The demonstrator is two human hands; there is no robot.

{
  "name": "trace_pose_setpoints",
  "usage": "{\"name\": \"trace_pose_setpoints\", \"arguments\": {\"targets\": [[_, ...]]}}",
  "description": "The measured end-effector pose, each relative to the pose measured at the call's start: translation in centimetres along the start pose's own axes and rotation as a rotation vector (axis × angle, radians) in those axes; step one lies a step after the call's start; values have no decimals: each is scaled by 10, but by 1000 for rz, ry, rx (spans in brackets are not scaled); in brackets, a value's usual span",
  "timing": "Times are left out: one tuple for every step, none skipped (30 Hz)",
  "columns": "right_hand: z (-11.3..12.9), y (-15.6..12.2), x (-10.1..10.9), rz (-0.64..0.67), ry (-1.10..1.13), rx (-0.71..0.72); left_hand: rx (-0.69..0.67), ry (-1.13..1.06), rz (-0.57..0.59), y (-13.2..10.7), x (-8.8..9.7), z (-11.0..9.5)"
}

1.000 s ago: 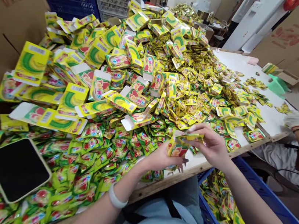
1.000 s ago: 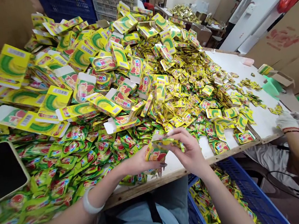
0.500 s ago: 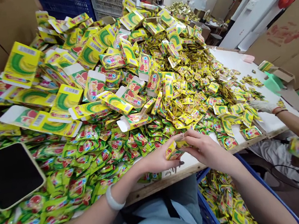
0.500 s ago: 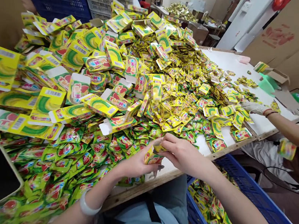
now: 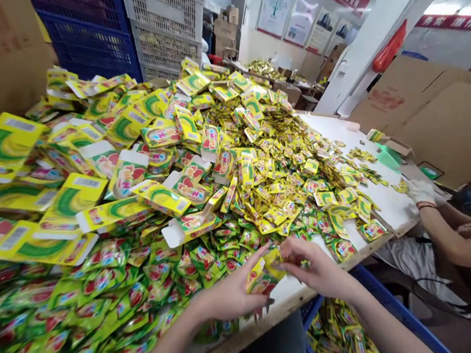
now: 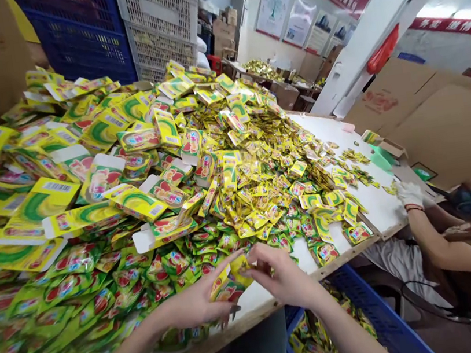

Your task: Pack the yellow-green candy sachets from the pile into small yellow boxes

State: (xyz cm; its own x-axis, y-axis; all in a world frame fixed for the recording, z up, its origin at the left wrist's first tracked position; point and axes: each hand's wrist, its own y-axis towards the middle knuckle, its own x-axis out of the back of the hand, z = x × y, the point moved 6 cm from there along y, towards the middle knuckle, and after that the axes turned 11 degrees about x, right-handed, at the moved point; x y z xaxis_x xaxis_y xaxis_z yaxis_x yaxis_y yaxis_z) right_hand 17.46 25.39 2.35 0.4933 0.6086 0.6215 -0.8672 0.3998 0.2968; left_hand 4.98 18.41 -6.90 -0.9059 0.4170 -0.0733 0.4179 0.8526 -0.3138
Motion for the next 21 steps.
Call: {"name": "trace_pose_setpoints", "arguments": {"targets": [[0,-2,0,-9,0,-4,11,-7,8,0,-1,1],[1,-2,0,-17,-9,9,14,-3,8,0,-2,1],[2,-3,-1,-23,-25,31,15,10,3,1,-1,2],[4,-3,-2,-25,-42,57,16,26,-1,1,-1,2],[5,-2,-4,-20,-49,78,19,44,-2,1,-1,2],[5,-2,-6,-9,-43,90,18,69,-4,2,-1,2],[5,-1,-8,11,-23,91,13,100,-11,2,0,1],[4,-1,-9,42,8,83,3,131,-19,2,0,0],[3,-1,-11,84,45,72,-11,155,-27,2,0,-2],[2,-1,-12,127,83,56,-23,168,-32,2,0,-4],[0,-2,-13,167,117,36,-28,164,-30,2,-1,-6],[-1,-3,-15,199,148,14,-25,139,-16,2,-2,-6],[-2,-5,-18,230,182,-15,-15,97,6,1,-3,-6],[-2,-8,-22,252,218,-48,-4,50,29,1,-5,-6],[-3,-10,-27,259,247,-79,7,12,42,1,-6,-5],[-3,-12,-31,251,258,-100,17,-7,41,1,-8,-4],[-2,-14,-35,221,241,-106,20,-5,18,2,-8,-4],[-2,-16,-35,170,198,-98,18,16,-21,3,-8,-4],[-3,-19,-32,103,135,-78,9,46,-67,4,-8,-5],[-4,-22,-23,17,60,-51,-12,71,-114,4,-8,-6],[-7,-26,-9,-79,-22,-31,-48,75,-161,5,-6,-8]]}}
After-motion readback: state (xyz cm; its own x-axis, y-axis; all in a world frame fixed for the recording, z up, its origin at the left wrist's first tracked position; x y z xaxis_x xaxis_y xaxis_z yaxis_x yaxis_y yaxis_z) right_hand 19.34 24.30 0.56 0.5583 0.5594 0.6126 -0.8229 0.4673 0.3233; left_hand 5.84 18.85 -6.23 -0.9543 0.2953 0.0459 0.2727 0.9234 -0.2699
